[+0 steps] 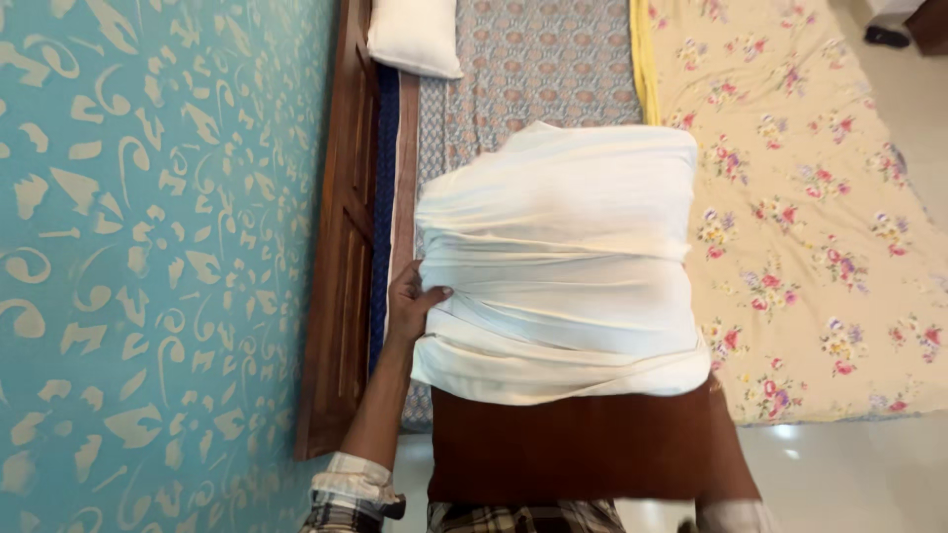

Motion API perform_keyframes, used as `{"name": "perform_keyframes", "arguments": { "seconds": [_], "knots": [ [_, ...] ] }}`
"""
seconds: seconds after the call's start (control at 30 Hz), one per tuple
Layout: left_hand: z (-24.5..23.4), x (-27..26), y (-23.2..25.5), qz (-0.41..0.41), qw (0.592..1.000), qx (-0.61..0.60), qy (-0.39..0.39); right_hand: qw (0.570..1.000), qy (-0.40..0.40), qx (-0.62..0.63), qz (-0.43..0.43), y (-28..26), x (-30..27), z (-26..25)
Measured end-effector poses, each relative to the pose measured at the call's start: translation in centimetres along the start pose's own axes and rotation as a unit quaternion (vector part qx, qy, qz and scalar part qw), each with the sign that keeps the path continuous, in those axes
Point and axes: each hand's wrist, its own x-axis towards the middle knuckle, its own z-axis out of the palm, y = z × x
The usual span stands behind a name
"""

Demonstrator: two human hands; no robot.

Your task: The person inserts a brown pillow into a white pillowcase by hand, repeatedly adjusting and tucking the fabric to cover the pillow. The person then places the finished pillow on the bed.

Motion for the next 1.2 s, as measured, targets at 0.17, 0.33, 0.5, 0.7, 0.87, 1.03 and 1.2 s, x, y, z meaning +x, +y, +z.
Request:
{"name": "perform_keyframes", "arguments": {
  "seconds": [0.17, 0.33, 0.5, 0.7, 0.87, 1.03, 1.2],
  "knots": [
    [3.2, -1.7, -1.0, -0.128, 0.981, 0.143, -0.004, 0.967, -0.098, -0.165, -0.169, 1.8, -2.5, -3.9],
    [10.0, -4.8, 2.2, 0.180, 0.847, 0.499, 0.018, 0.864, -0.064, -0.351, -0.354, 2.9, -3.5, -3.0],
    [17.9, -6.1, 7.0, 0.337, 0.798, 0.497, -0.056, 0.854, 0.031, -0.413, -0.314, 3.3, -4.0, -3.4],
    [17.2, -8.3, 3.7, 0.244, 0.834, 0.468, -0.161, 0.893, -0.001, -0.307, -0.330, 4.1, -2.5, -2.6],
    [15.5, -13.3, -0.3, 0.113, 0.869, 0.434, -0.209, 0.951, 0.017, -0.240, -0.193, 4.3, -1.7, 0.3],
    [16.7, -7.0, 2.9, 0.231, 0.859, 0.435, -0.139, 0.911, 0.037, -0.337, -0.233, 3.1, -1.7, 3.2],
    [21.4, -3.4, 1.2, 0.241, 0.843, 0.465, -0.121, 0.879, 0.006, -0.381, -0.285, 2.8, -1.3, 4.1]
  ]
}}
